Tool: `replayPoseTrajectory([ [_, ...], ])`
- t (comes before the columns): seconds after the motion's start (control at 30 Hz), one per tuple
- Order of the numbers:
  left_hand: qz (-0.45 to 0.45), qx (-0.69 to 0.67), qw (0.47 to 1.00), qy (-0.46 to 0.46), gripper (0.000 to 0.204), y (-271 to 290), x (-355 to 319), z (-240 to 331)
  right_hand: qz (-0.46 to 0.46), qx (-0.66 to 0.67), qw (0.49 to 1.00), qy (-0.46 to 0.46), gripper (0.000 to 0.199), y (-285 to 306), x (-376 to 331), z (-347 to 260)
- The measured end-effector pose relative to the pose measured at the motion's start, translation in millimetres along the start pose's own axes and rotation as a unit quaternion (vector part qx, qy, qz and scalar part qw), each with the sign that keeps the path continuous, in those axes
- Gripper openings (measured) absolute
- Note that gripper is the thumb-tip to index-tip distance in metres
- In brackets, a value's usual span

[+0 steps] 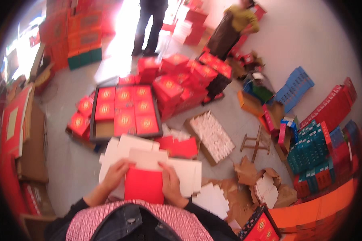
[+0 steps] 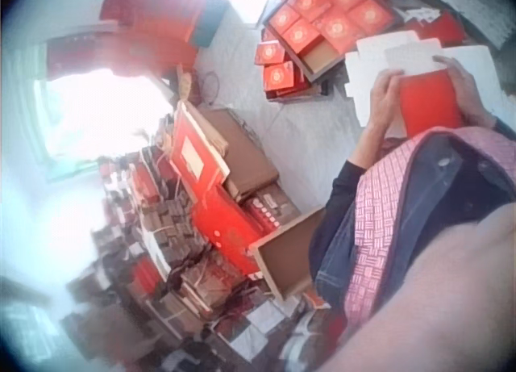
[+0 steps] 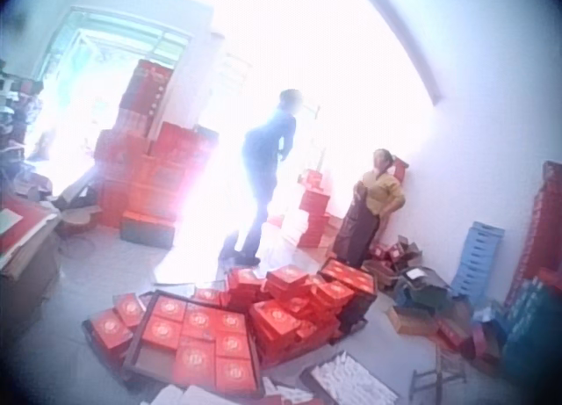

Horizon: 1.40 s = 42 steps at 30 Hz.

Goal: The person assembles small red boxes by folding white cardboard blanks and inserting them into red printed covers. The person places the finished boxes into a black tray and continues the process with additional blanks.

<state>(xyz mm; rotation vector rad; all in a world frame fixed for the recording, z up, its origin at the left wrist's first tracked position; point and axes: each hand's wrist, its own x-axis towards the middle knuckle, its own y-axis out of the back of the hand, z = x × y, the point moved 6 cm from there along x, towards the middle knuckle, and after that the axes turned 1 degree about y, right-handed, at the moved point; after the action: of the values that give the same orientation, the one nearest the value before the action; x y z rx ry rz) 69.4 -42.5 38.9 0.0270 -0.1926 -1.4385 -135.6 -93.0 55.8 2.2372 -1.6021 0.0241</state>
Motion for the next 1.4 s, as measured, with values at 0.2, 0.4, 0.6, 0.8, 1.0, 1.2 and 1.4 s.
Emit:
replayPoseTrajectory([
  [0.2, -0.037, -0.216, 0.966, 0.141, 0.026, -11, -3, -30, -0.024, 0.232, 0.95, -0.209, 0.034, -3, -15, 35],
  [0.4, -0.031, -0.062, 0.997, 0.018, 0.024, -8, 0, -8, -0.058, 0.026, 0.998, 0.001, 0.029, 6, -2, 16],
  [0.6, -0.015, -0.039, 0.998, -0.056, 0.02, -11, 1, 12, -0.189, 0.333, 0.894, -0.233, 0.026, 7, 65, 16],
  [0.8, -0.002, -0.041, 0.998, -0.04, 0.019, -10, 0, 9, -0.427, 0.128, 0.862, -0.243, 0.014, -27, 81, -2],
  [1.0, 0.01, -0.181, 0.982, -0.046, 0.024, -17, -6, -3, -0.437, 0.15, 0.842, -0.279, 0.032, -31, 74, 1],
  [1.2, 0.033, -0.175, 0.98, -0.086, 0.026, -18, -4, 1, -0.383, 0.124, 0.901, -0.162, 0.033, -31, 72, 2],
  [1.4, 0.003, -0.121, 0.99, -0.077, 0.027, -17, -3, -4, -0.389, 0.072, 0.916, -0.065, 0.034, -32, 73, -6],
])
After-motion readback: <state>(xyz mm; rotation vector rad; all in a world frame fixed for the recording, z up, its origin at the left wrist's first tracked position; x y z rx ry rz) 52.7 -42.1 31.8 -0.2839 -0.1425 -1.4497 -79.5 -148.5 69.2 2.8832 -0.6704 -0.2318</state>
